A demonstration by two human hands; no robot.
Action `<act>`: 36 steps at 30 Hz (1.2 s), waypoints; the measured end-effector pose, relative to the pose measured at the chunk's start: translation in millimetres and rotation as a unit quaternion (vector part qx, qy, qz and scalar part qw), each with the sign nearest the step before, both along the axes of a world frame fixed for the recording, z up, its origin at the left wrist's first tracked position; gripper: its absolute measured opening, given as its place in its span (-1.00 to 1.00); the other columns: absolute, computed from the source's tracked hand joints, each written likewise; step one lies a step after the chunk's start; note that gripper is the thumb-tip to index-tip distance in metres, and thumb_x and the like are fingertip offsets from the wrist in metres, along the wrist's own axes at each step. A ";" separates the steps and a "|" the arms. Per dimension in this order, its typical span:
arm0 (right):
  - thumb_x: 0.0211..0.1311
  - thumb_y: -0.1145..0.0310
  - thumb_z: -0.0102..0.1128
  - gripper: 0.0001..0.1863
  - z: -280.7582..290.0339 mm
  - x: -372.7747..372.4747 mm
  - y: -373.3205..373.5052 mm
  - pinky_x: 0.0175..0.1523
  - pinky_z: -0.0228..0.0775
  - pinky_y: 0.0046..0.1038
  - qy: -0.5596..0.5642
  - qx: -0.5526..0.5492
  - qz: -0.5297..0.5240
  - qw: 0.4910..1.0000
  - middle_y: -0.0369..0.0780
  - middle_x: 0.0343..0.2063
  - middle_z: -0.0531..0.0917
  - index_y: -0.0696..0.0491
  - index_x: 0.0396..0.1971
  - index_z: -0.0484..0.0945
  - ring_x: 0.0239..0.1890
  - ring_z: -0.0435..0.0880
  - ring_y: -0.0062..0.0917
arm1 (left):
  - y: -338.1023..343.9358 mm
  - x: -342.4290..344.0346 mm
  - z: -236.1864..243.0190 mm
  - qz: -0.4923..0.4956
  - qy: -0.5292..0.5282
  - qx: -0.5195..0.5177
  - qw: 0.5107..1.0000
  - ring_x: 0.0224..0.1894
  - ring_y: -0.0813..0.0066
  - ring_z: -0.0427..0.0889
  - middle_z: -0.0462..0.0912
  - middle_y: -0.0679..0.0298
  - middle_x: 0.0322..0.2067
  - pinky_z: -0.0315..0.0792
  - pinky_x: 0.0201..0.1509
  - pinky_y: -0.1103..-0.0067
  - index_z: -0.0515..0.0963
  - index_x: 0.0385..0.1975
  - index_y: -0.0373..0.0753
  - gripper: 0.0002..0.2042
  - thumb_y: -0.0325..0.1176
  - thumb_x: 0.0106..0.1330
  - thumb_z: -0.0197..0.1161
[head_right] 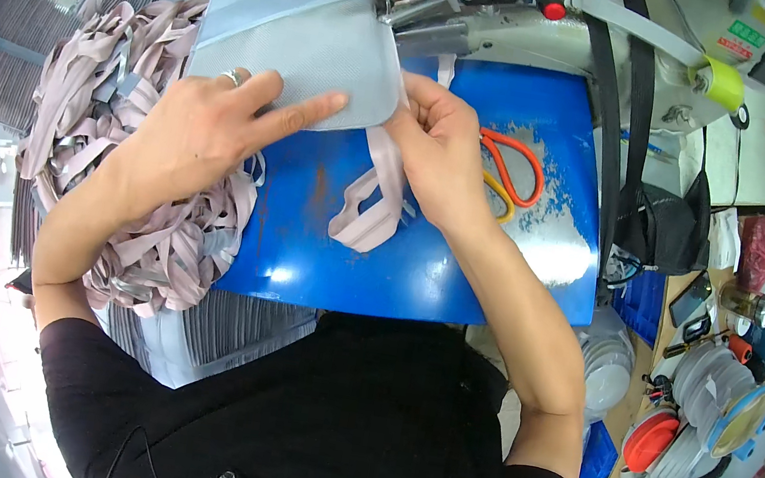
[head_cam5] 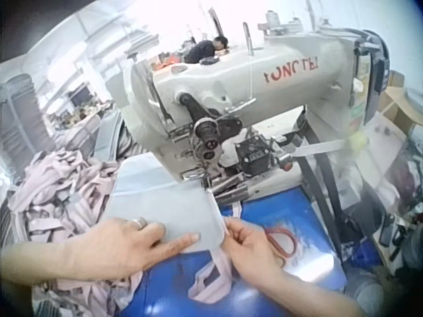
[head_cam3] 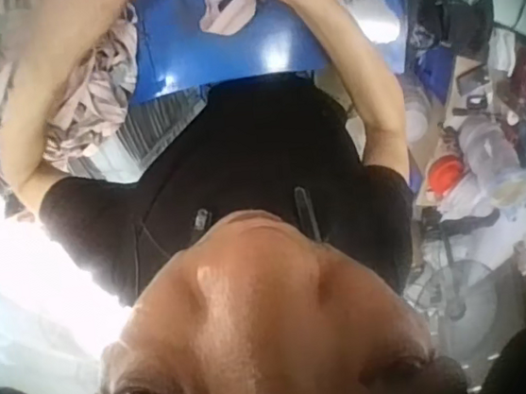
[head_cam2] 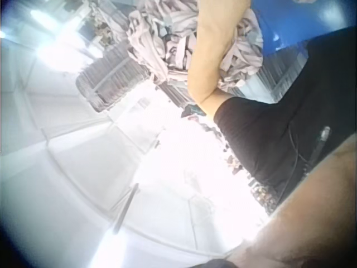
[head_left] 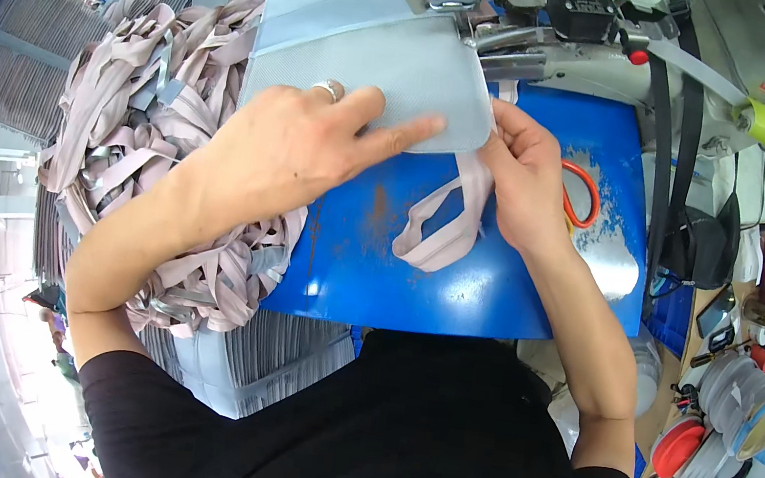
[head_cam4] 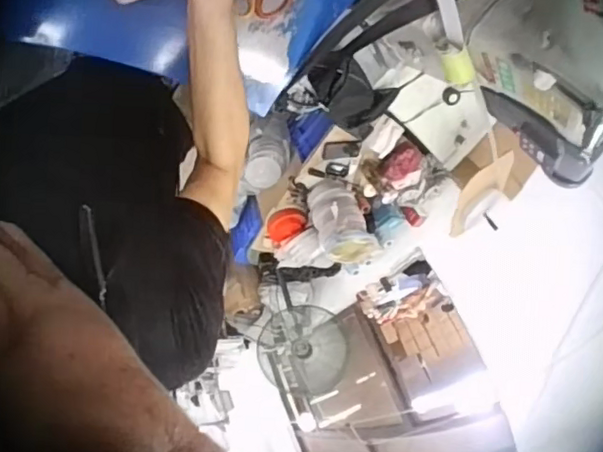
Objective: The person sews the edges of light-colored fabric pouches using a sewing machine. They repeatedly pick up pouches from a pile, align the edges under the machine's presser foot, and sew along the perimeter. After sewing, they trim excess threads with scissors and place the finished pouches into a stack.
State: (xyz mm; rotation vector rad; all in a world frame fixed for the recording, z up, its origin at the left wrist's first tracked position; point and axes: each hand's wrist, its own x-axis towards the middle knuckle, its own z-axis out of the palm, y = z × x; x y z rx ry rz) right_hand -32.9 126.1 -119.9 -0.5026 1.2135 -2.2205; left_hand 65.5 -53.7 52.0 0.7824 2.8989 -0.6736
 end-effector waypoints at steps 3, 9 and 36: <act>0.49 0.38 0.23 -0.69 0.4 -12.1 -16.3 -0.32 0.32 -0.70 -0.002 -0.018 -0.016 1.000 -0.36 -0.36 0.71 0.26 0.08 0.63 -0.41 0.52 -0.83 | -11.1 -14.7 3.4 0.009 -0.004 0.002 1.000 -0.46 0.34 0.64 0.40 0.23 -0.34 0.60 -0.39 0.45 0.39 0.46 0.18 -0.24 -0.47 0.16 0.27; 0.47 0.41 0.23 -0.74 -2.8 -30.3 -35.2 -0.24 0.44 -0.65 -0.025 -0.038 -0.015 0.999 -0.27 -0.30 0.76 0.27 0.00 0.64 -0.34 0.63 -0.76 | -33.4 -48.1 7.9 -0.012 0.008 -0.006 1.000 -0.41 0.21 0.68 0.48 0.17 -0.28 0.62 -0.27 0.37 0.50 0.37 0.10 -0.32 -0.48 0.14 0.28; 0.53 0.38 0.18 -0.70 -15.9 -18.3 -29.8 -0.28 0.44 -0.63 -0.008 -0.003 -0.059 0.998 -0.33 -0.35 0.72 0.26 0.09 0.59 -0.38 0.59 -0.78 | 46.3 -58.8 -78.9 0.270 0.114 0.380 0.877 -0.22 -0.10 0.72 0.73 -0.05 -0.28 0.57 -0.13 0.22 0.56 0.04 -0.30 -0.60 -0.33 0.19 0.34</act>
